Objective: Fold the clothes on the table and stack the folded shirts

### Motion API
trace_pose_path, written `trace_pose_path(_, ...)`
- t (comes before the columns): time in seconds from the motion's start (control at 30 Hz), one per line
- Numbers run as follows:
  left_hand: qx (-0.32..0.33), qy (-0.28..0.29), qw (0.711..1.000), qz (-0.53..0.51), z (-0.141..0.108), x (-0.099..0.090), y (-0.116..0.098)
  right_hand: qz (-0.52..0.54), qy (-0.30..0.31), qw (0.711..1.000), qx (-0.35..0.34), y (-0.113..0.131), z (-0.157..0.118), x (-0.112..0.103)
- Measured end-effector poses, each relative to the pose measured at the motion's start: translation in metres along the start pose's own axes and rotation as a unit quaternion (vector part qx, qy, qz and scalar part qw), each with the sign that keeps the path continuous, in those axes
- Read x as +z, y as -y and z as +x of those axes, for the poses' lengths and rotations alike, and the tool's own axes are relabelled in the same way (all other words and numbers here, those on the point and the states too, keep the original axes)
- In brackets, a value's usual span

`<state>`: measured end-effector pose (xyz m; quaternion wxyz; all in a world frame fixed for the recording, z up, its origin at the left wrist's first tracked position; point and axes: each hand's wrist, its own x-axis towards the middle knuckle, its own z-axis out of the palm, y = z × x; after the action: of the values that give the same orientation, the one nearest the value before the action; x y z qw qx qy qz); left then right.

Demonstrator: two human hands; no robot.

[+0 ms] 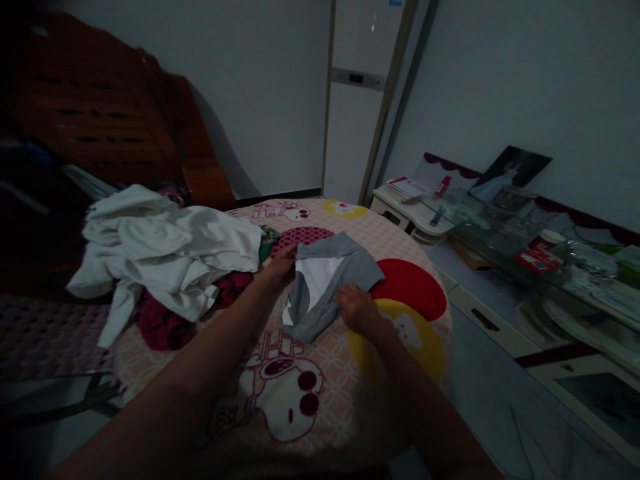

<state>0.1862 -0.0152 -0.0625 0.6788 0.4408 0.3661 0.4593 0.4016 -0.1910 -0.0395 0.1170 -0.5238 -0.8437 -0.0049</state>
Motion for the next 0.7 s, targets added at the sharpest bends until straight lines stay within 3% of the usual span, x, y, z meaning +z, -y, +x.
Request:
trace_pose_path(0.1, -0.007, 0.054, 0.998, -0.041, -0.009, 0.009, 0.0, 0.012, -0.003, 1.0, 0.012, 0.001, 0.004, 0.004)
trace_pose_path(0.2, -0.004, 0.1, 0.993, -0.055, -0.019, 0.019, 0.0, 0.067, -0.049, 0.996, 0.032, -0.003, 0.008, 0.009)
trace_pose_path(0.3, 0.014, 0.092, 0.995, -0.036, -0.024, 0.021, -0.006, 0.158, -0.119, 0.977, 0.084, -0.015, 0.013, 0.003)
trace_pose_path(0.4, 0.059, 0.019, 0.996, 0.061, -0.022, 0.011, -0.024, 0.223, -0.228, 0.931, 0.18, -0.031, 0.016, -0.017)
trace_pose_path(0.5, 0.118, -0.053, 0.969, 0.211, -0.019, -0.004, -0.052, 0.258, -0.32, 0.878, 0.246, -0.039, 0.019, -0.042)
trace_pose_path(0.6, 0.167, -0.08, 0.941, 0.283, -0.025, -0.01, -0.084, 0.366, -0.326, 0.836, 0.248, -0.033, 0.021, -0.064)
trace_pose_path(0.7, 0.171, -0.046, 0.944, 0.278, -0.046, -0.009, -0.115, 0.494, -0.287, 0.785, 0.239, -0.016, 0.018, -0.079)
